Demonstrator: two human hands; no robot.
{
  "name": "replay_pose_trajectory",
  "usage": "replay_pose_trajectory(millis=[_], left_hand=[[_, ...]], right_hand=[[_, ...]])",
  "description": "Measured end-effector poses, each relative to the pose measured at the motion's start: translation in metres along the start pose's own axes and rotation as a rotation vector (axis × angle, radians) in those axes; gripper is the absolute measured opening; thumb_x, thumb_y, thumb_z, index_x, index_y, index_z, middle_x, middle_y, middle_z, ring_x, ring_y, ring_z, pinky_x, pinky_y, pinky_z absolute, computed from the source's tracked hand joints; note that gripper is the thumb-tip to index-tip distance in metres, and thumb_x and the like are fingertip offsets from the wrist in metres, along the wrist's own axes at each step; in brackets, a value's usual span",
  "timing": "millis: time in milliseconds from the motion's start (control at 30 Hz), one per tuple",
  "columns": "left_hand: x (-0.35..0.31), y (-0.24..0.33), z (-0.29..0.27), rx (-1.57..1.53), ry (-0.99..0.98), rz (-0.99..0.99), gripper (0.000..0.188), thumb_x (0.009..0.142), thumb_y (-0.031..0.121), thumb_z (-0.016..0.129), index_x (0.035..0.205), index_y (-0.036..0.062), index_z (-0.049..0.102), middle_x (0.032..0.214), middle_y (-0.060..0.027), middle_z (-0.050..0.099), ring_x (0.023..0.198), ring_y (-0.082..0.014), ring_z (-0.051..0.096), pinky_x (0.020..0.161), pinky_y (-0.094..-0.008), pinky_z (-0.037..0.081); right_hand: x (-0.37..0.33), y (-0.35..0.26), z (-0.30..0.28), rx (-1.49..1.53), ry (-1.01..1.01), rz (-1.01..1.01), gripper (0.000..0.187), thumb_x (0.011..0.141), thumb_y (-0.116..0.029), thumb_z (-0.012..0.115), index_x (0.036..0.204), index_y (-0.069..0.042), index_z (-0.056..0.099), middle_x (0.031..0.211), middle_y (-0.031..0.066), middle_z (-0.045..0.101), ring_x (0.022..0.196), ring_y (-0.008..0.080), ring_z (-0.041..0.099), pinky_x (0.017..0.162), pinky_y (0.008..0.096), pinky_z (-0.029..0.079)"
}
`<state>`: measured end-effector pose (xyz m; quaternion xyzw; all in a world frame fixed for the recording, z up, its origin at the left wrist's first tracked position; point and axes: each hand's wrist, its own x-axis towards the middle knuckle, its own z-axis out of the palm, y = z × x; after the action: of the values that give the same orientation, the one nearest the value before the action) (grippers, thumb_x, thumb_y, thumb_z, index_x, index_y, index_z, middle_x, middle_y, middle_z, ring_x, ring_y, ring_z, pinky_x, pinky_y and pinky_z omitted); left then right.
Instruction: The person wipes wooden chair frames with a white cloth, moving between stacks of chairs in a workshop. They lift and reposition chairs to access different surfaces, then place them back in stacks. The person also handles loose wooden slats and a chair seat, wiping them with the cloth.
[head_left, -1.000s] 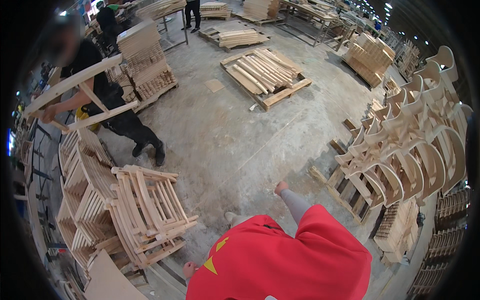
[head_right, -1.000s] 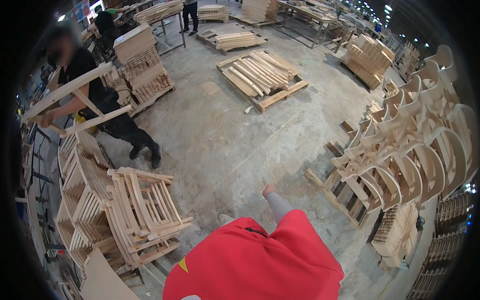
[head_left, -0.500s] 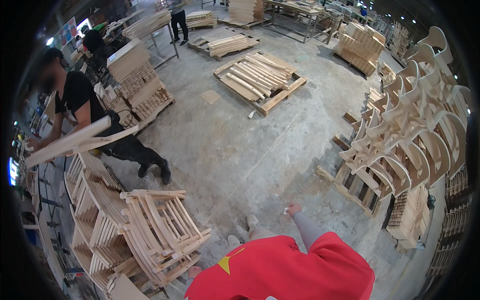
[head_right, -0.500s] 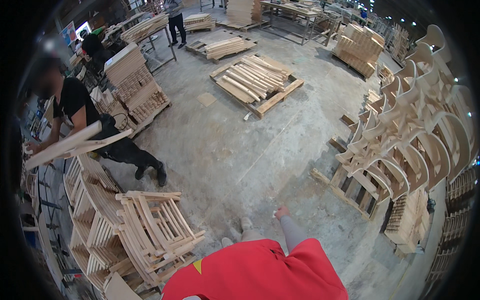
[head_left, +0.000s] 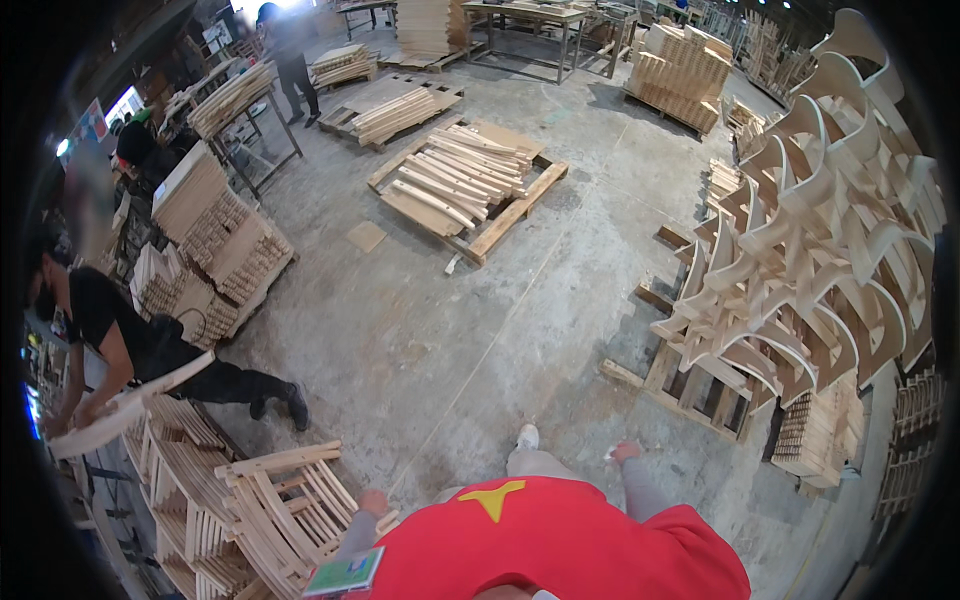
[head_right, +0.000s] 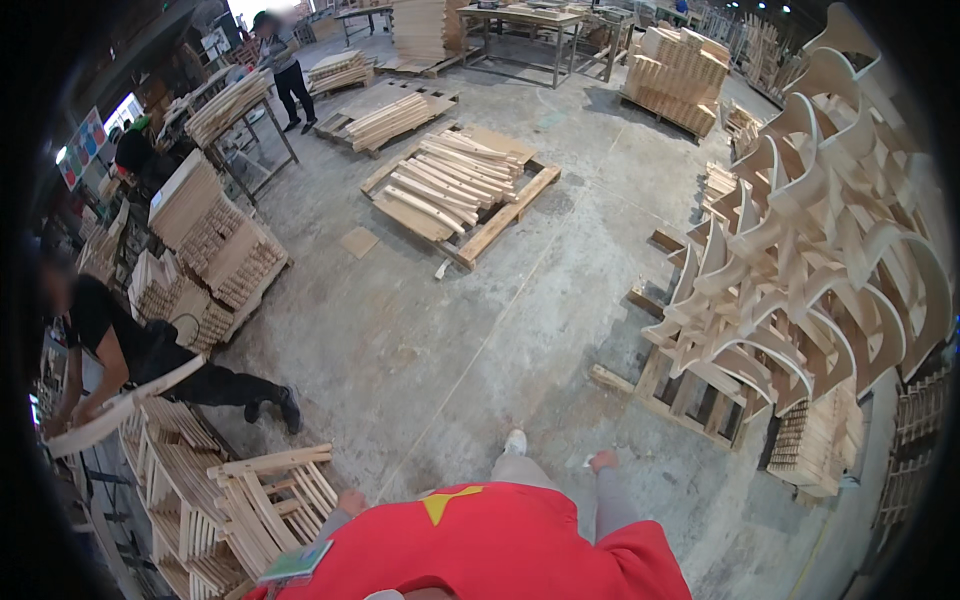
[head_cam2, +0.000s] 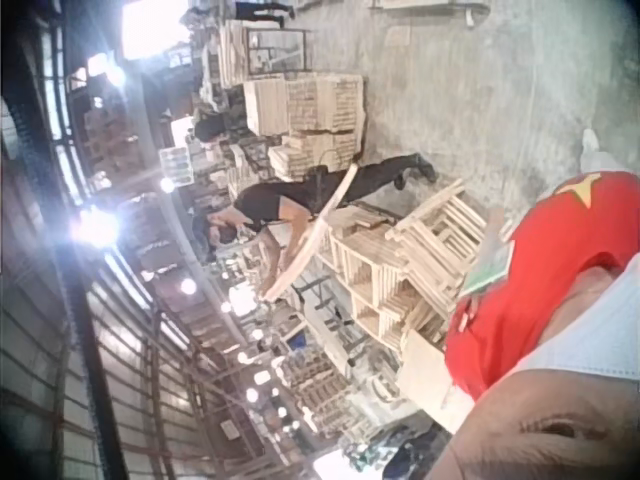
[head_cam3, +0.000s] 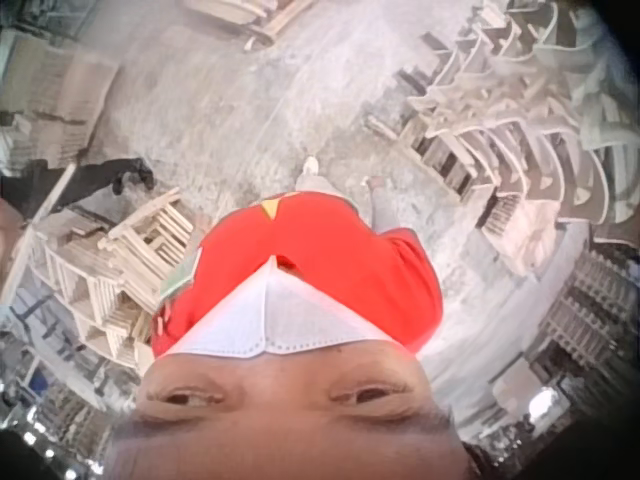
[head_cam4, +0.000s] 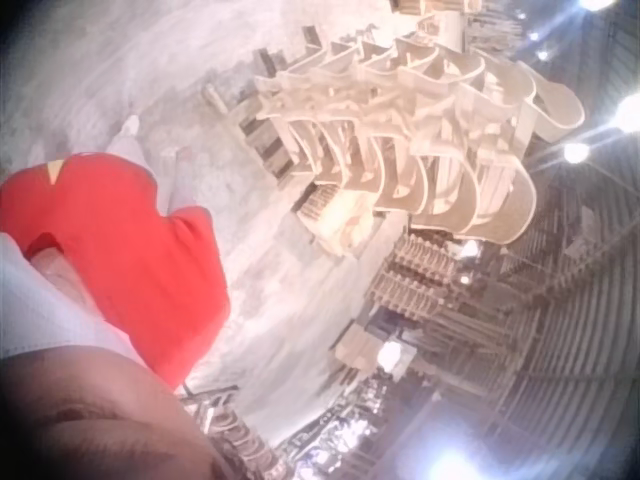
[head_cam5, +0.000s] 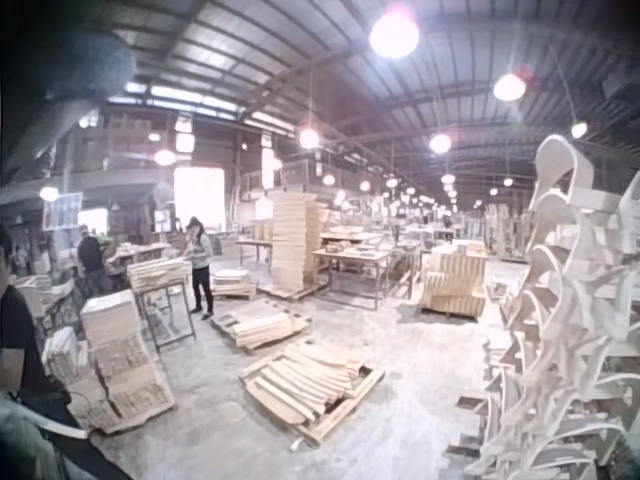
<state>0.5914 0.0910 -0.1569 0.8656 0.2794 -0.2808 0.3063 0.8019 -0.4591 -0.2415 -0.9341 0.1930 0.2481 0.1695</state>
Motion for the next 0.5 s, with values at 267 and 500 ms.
replay_pose_trajectory(millis=[267, 500], left_hand=[[0.155, 0.239, -0.018, -0.171, 0.022, 0.235, 0.026, 0.074, 0.027, 0.051, 0.084, 0.0047, 0.062, 0.072, -0.0131, 0.062, 0.069, -0.0235, 0.06, 0.061, -0.0342, 0.046], [0.259, 0.331, -0.086, 0.023, -0.044, 0.246, 0.027, 0.073, 0.026, 0.052, 0.086, 0.0049, 0.062, 0.083, -0.0159, 0.061, 0.078, -0.0287, 0.059, 0.069, -0.0368, 0.046]], right_hand=[[0.125, -0.001, -0.1, 0.418, 0.257, 0.188, 0.033, 0.053, -0.009, 0.071, 0.083, -0.001, 0.062, 0.077, 0.0127, 0.062, 0.071, 0.0229, 0.059, 0.065, 0.0325, 0.047], [0.19, -0.039, -0.078, 0.701, 0.032, 0.368, 0.029, 0.054, -0.007, 0.07, 0.082, -0.002, 0.06, 0.065, 0.0105, 0.059, 0.054, 0.0211, 0.056, 0.049, 0.0324, 0.044]])
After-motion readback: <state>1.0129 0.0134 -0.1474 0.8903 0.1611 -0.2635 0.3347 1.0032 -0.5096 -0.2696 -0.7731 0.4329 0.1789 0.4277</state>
